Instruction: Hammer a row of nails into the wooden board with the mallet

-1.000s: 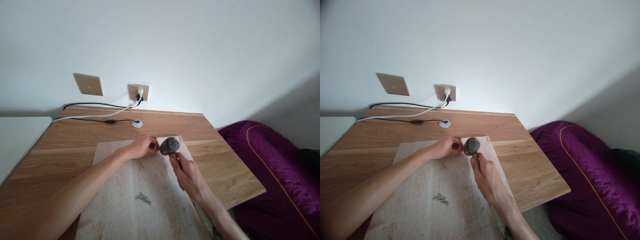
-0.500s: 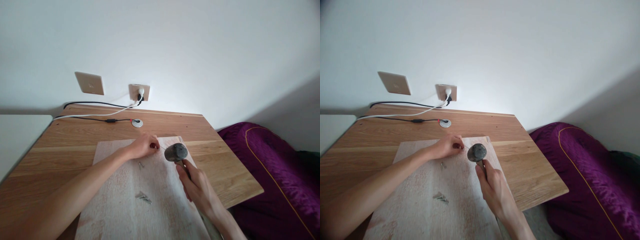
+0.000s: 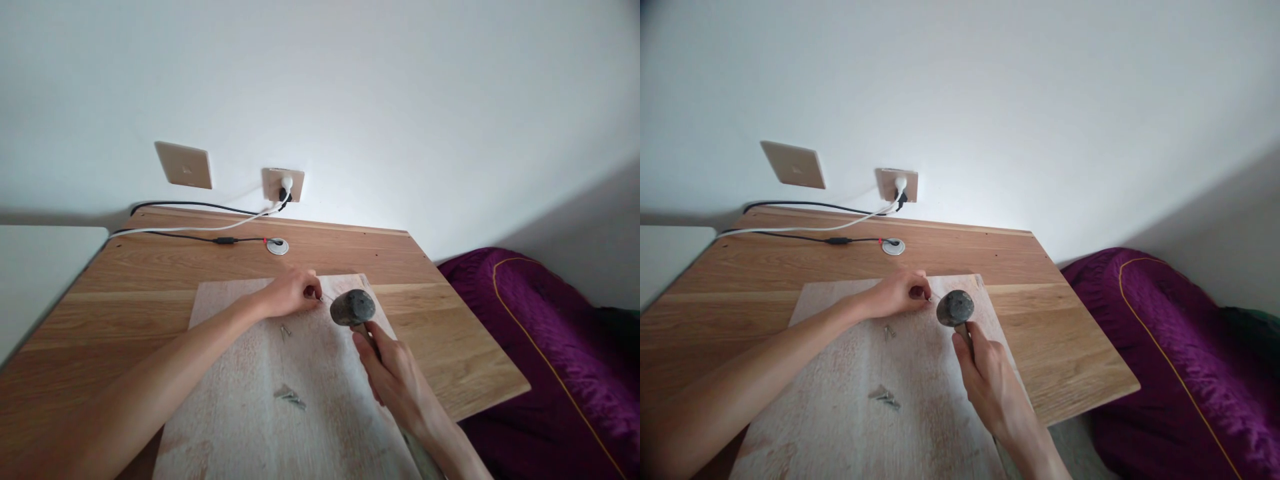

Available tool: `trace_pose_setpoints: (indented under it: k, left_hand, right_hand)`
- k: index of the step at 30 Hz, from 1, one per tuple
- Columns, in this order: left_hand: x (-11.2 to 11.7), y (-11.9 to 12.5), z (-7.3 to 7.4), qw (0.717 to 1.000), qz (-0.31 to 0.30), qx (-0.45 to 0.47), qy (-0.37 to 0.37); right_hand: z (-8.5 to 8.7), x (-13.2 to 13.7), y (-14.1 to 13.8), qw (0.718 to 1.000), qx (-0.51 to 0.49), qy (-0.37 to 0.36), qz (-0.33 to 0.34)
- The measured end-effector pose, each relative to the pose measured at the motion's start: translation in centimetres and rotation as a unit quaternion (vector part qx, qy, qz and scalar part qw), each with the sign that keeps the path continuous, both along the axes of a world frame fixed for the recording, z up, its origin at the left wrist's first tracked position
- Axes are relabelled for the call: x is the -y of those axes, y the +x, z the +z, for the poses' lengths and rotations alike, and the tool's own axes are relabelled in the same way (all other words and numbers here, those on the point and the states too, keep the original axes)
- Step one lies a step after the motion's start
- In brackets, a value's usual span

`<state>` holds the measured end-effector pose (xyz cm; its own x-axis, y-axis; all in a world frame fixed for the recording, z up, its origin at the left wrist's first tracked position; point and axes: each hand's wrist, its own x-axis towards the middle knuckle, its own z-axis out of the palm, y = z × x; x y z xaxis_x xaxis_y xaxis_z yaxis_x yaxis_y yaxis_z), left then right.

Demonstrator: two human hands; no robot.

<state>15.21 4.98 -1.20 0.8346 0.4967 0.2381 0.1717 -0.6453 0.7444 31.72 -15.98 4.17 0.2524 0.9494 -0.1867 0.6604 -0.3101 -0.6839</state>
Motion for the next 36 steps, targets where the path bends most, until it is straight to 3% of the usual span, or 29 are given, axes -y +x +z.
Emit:
trace_pose_setpoints:
  k: [4, 11, 15, 26, 33, 36]
  left_hand:
    - [-0.1, 0.0, 0.2, 1.000, 0.006, -0.004, -0.008]
    - [-0.3, 0.2, -0.4, 0.998, -0.034, 0.040, -0.022]
    - [-0.4, 0.1, -0.4, 0.998, -0.040, 0.036, -0.024]
    - [0.0, 0.1, 0.4, 1.000, -0.001, -0.023, -0.007]
    - [-0.1, 0.2, 0.0, 1.000, -0.022, 0.004, 0.005]
    - [-0.2, 0.0, 0.0, 1.000, -0.011, 0.007, 0.025]
  right_hand:
    - [-0.4, 0.4, 0.3, 1.000, -0.005, -0.023, 0.009]
    - [1.2, -1.3, -0.3, 0.999, -0.003, 0.051, 0.007]
    - [0.8, -2.1, -0.7, 0.999, 0.021, 0.030, 0.025]
    - [-0.5, 0.4, 0.5, 1.000, 0.009, -0.015, 0.016]
    - [1.9, -1.4, -0.4, 0.999, 0.001, 0.038, 0.017]
    - [2.1, -2.2, -0.8, 0.998, 0.031, 0.041, 0.037]
